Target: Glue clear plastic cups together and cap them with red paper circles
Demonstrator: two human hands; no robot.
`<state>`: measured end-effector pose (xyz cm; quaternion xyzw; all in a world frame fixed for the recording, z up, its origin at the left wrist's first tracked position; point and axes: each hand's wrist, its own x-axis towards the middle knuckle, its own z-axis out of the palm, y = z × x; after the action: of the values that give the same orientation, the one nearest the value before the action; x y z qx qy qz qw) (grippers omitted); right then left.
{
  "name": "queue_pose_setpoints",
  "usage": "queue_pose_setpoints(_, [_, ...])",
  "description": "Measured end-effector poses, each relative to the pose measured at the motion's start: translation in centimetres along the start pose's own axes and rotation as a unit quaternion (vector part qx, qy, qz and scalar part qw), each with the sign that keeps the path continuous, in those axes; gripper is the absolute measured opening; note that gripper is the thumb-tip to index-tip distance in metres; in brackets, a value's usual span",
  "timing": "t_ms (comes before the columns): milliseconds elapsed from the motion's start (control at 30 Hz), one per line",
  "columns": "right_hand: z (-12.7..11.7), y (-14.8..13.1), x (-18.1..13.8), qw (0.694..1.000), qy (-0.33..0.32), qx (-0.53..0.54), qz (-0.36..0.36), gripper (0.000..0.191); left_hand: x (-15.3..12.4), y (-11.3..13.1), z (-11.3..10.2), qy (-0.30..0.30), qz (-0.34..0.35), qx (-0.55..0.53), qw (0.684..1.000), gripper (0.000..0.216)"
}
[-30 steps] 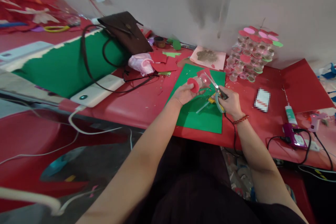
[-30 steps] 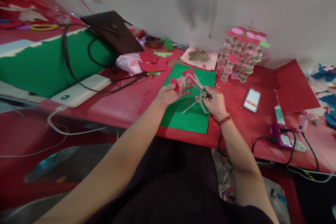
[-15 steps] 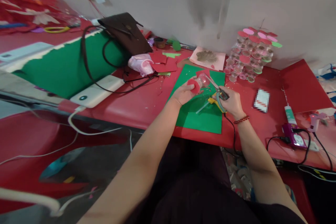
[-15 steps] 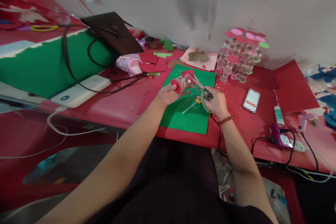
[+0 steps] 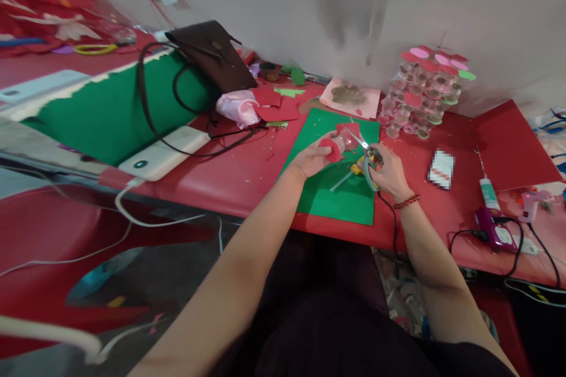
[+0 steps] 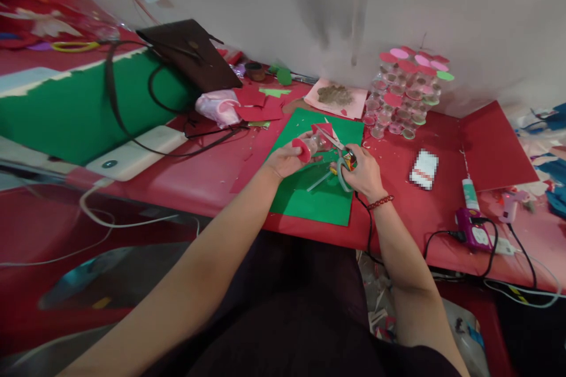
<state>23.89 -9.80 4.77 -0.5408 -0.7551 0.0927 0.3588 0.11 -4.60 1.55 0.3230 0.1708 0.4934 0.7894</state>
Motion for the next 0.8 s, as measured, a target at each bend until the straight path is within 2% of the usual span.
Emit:
queue_pose_setpoints(433, [0.07, -0.08, -0.03, 1.0, 0.002, -0.025, -0.01, 0.05, -0.25, 0.19, 0.17, -0.022, -0.001, 0.0, 1.0, 0.052])
queue_pose_setpoints(600, [0.24, 0.1, 0.04, 0.999, 0.003, -0.039, -0.014, 0.05, -0.17, 0.1, -0.08, -0.009, 0.005, 0.019, 1.0, 0.057])
queue_pose_setpoints(800, [0.2, -0.15, 0.08, 0.999, 0.003, -0.036, -0.016, 0.05, -0.15, 0.08, 0.02, 0.022, 0.007, 0.015, 1.0, 0.051])
